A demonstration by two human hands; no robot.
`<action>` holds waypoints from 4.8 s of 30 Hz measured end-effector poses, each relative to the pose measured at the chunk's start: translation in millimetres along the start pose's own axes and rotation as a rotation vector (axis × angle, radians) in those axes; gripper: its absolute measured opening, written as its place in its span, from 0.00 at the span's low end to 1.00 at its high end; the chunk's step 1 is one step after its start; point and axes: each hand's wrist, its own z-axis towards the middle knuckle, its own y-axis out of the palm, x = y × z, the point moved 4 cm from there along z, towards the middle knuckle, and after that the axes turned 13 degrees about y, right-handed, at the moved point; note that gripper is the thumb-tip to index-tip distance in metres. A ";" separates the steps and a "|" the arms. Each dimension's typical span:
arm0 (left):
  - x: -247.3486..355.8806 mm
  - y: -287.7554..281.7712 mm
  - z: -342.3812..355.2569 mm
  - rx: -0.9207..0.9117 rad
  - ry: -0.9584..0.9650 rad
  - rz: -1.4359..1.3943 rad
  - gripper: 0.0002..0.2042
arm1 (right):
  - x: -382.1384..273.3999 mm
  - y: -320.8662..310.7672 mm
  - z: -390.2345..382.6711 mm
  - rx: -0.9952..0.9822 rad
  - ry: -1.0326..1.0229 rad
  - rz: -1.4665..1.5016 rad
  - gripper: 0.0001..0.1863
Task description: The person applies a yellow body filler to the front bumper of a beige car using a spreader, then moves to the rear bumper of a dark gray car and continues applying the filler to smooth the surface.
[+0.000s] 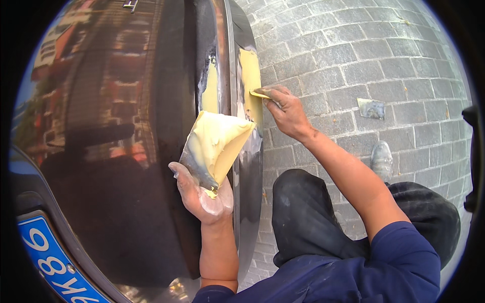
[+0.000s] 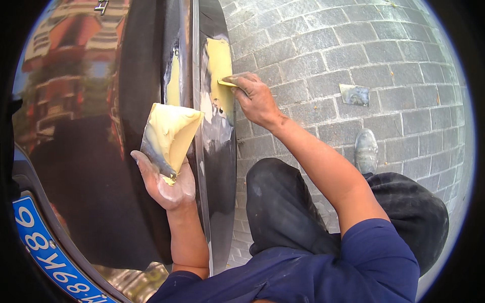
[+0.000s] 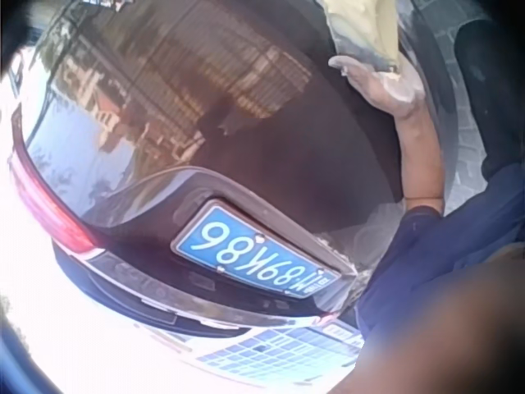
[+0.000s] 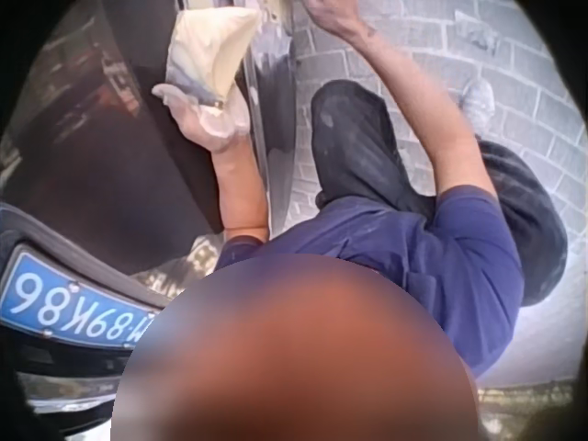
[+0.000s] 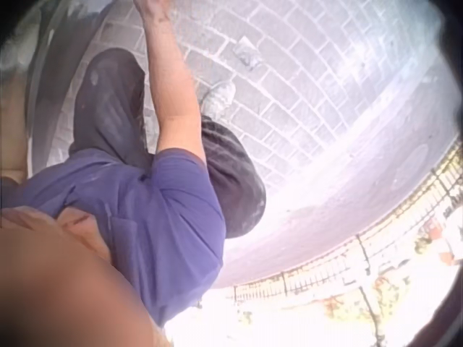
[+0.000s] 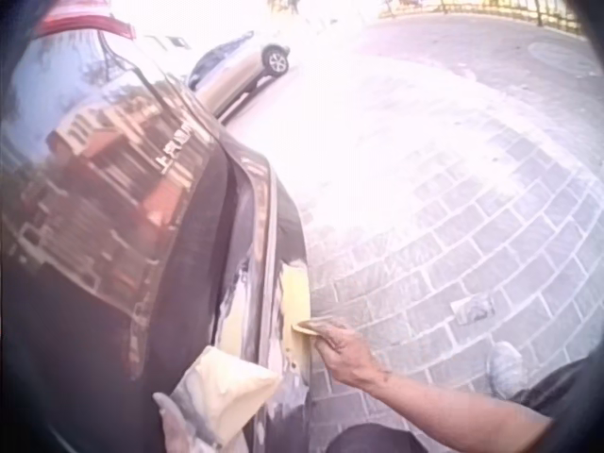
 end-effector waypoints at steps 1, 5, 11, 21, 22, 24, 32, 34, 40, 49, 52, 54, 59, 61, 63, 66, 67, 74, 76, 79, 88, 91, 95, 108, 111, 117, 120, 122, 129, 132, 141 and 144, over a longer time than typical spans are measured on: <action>0.7 -0.3 -0.2 -0.001 0.005 0.008 0.29 | -1.9 1.7 -14.0 -0.006 -0.020 -0.017 0.19; 2.4 5.6 1.3 -0.043 -0.001 -0.028 0.30 | -7.5 -0.4 -57.3 -0.157 0.010 0.028 0.19; 1.7 4.3 2.6 -0.016 -0.014 -0.118 0.28 | 0.8 -21.4 -65.7 -0.274 0.361 0.231 0.18; 4.3 12.1 3.8 -0.048 -0.007 -0.124 0.30 | -51.5 8.7 -55.0 -0.026 0.673 0.620 0.17; 3.4 12.7 4.4 -0.050 -0.006 -0.115 0.30 | -54.2 10.6 -52.6 -0.030 0.680 0.573 0.17; 4.9 10.5 3.4 -0.047 0.004 -0.103 0.30 | -63.2 15.6 -51.0 -0.020 0.696 0.517 0.17; 3.3 14.3 3.8 -0.012 0.018 -0.049 0.31 | -91.0 23.2 -61.6 0.108 0.381 0.089 0.17; 3.5 13.2 3.5 0.005 0.020 -0.010 0.31 | -92.3 24.3 -74.6 0.075 0.320 0.120 0.16; 1.0 9.5 5.0 -0.010 0.010 0.026 0.32 | -89.4 14.0 -105.9 -0.053 0.173 0.272 0.15; 6.3 13.0 4.7 -0.070 0.014 -0.087 0.31 | -55.5 8.4 -48.7 -0.036 0.640 0.465 0.17; 1.9 17.5 5.7 -0.041 0.001 -0.076 0.31 | -59.5 20.7 -51.9 -0.002 0.623 0.437 0.17; 2.5 19.8 4.1 -0.004 0.013 -0.044 0.30 | -71.8 20.2 -67.3 0.038 0.447 0.285 0.17; 3.7 12.5 3.8 -0.028 -0.003 -0.039 0.30 | -75.1 11.5 -111.1 -0.173 0.199 0.223 0.17; 3.2 6.4 3.4 0.017 -0.001 -0.070 0.30 | -71.6 -4.0 -112.6 -0.305 0.391 0.416 0.15; -0.3 7.3 4.7 -0.076 0.029 -0.062 0.29 | -78.1 -25.2 -106.1 -0.125 0.294 0.401 0.14; 4.8 12.5 3.9 -0.088 0.012 -0.050 0.29 | -130.2 -56.0 -93.1 0.097 0.002 0.160 0.15; 4.3 8.3 3.5 -0.082 0.015 -0.054 0.29 | -146.5 -59.0 -91.1 0.112 -0.084 0.127 0.16; 8.2 17.2 4.5 -0.141 0.066 0.050 0.31 | -198.0 -42.2 -98.2 0.147 -0.449 -0.173 0.27; 13.4 23.9 2.8 -0.163 0.094 0.129 0.33 | -196.6 -30.8 -104.4 0.112 -0.478 -0.230 0.27; 14.3 23.4 1.7 -0.205 0.095 0.216 0.34 | -187.1 -16.5 -113.6 0.028 -0.504 -0.295 0.26; -12.5 -38.2 -0.8 -0.108 0.301 0.015 0.36 | -95.0 -33.5 -91.1 -0.069 0.075 0.137 0.14; -4.9 -43.1 -4.2 -0.216 0.440 0.514 0.38 | -67.7 -15.1 -79.1 -0.055 0.605 0.507 0.14; -3.8 -32.8 -5.8 -0.044 0.380 0.464 0.37 | -46.4 9.6 -57.2 0.016 0.634 0.578 0.17; 1.6 -13.9 -6.6 -0.044 0.461 0.662 0.32 | -81.8 19.6 -50.3 0.186 0.251 0.180 0.14; 2.6 -9.6 -2.4 -0.093 0.421 0.603 0.31 | -82.5 15.2 -59.8 0.128 0.155 0.148 0.14; 3.3 -3.8 -0.7 0.111 0.252 0.245 0.30 | -73.9 5.1 -86.7 -0.105 0.009 0.176 0.17; 3.5 -6.6 -5.5 0.112 0.350 0.438 0.29 | -67.1 -7.9 -73.9 -0.078 0.012 0.186 0.18; 2.9 -7.7 -7.9 0.118 0.353 0.436 0.29 | -63.8 -16.4 -56.5 0.036 0.061 0.182 0.17; 3.4 -7.4 -2.0 0.110 0.289 0.257 0.29 | -72.9 8.3 -35.0 0.141 0.016 0.127 0.18; 2.8 -2.9 1.5 0.091 0.252 0.212 0.29 | -71.1 10.5 -42.8 0.098 -0.020 0.113 0.19; 4.4 10.1 -2.5 0.137 0.228 0.223 0.29 | -71.4 9.8 -103.3 -0.116 -0.112 0.136 0.23; 3.8 8.6 -2.6 0.135 0.241 0.176 0.29 | -64.3 -2.0 -98.8 -0.095 -0.103 0.130 0.23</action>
